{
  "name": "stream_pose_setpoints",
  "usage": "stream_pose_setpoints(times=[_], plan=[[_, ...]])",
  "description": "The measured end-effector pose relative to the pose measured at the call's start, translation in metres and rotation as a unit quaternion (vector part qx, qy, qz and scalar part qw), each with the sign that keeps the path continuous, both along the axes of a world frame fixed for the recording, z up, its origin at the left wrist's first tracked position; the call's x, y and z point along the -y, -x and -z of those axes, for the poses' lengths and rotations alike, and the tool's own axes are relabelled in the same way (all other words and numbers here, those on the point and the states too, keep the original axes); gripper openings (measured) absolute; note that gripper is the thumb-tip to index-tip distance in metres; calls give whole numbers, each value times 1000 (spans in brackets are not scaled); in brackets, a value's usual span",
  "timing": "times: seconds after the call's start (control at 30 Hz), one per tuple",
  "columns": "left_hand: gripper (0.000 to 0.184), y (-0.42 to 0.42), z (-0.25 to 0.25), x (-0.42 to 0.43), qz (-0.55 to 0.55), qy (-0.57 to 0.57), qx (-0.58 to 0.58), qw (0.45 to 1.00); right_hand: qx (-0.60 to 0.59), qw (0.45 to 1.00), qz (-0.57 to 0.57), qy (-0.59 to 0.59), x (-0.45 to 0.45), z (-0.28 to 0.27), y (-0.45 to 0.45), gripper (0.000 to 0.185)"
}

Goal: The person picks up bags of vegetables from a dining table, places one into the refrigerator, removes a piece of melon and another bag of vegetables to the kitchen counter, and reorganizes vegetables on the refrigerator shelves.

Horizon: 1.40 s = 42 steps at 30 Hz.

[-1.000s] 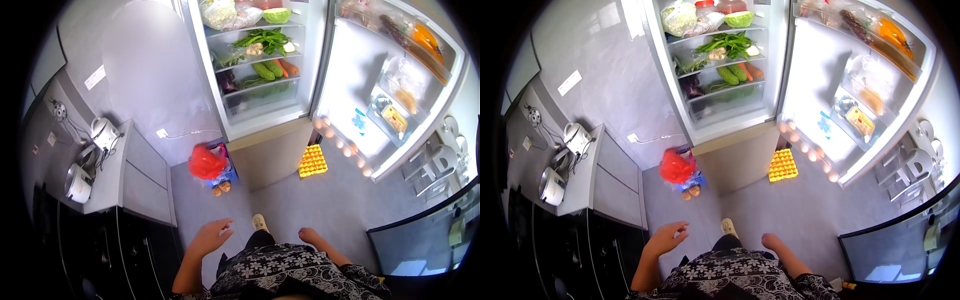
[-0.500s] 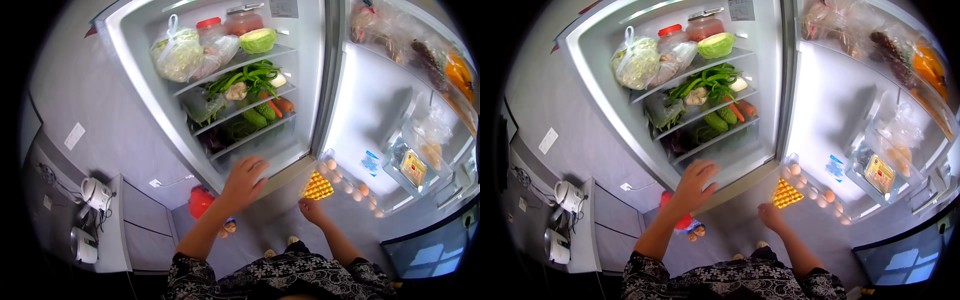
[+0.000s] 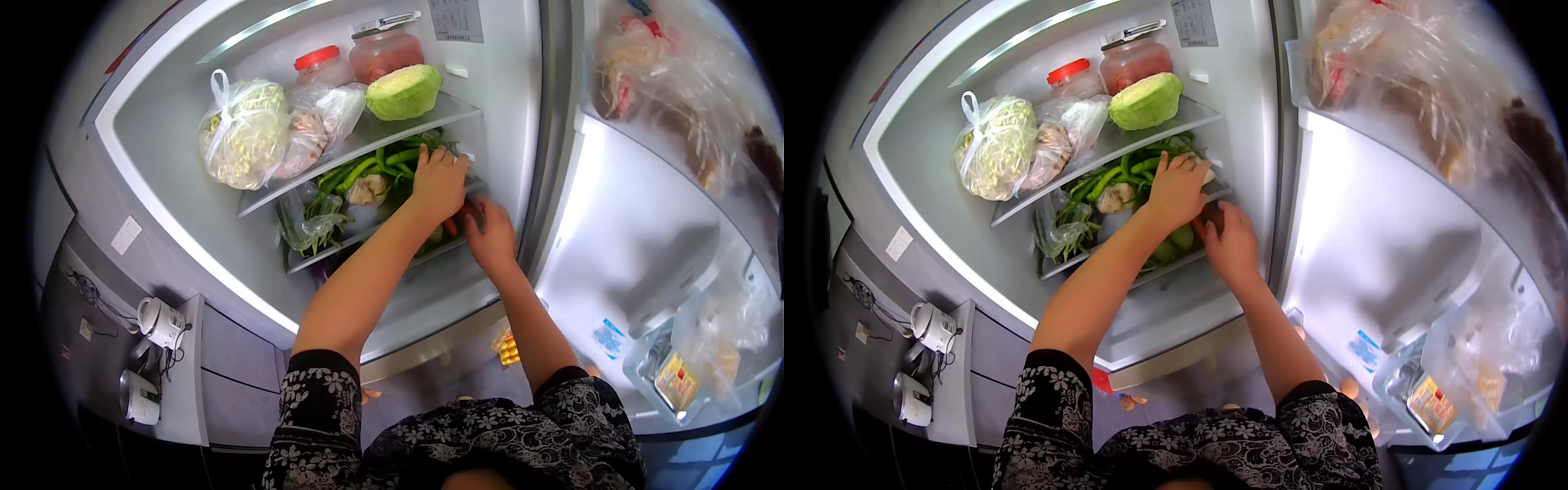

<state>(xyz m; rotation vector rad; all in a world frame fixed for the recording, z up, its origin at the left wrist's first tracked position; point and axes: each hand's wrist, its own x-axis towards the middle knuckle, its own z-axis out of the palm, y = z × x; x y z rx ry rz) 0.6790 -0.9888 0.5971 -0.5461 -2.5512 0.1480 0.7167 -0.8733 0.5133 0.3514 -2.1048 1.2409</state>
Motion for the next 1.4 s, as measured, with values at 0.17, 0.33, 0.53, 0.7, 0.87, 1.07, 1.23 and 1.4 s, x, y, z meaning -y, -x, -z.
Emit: stream_pose_setpoints(times=[0.17, 0.33, 0.53, 0.7, 0.87, 1.07, 1.23, 1.4], plan=[[62, 16, 9, 21, -57, 17, -25, 998, 3, 1000, 18, -21, 17, -14, 49, 47], [44, 27, 5, 46, -27, 59, -83, 994, 45, 984, 87, -146, 33, -16, 73, 67], [21, 31, -23, 71, -74, -1, -27, 997, 119, 960, 81, -240, 46, -34, 89, 72], [17, 29, -29, 83, -52, -13, -63, 997, 124, 951, 95, -269, 53, -32, 98, 76], [16, 28, -24, 85, -30, -19, -55, 998, 105, 959, 123, -233, 60, -24, 101, 73], [16, 32, -20, 91, -4, -49, -90, 995, 60, 978, 99, -173, 50, -29, 93, 70], [16, 33, -17, 92, 11, -57, -91, 994, 39, 983, 121, -131, 26, -36, 48, 65], [18, 34, -16, 89, -8, -75, -44, 996, -9, 987, 129, -91, 9, -16, 24, 68]])
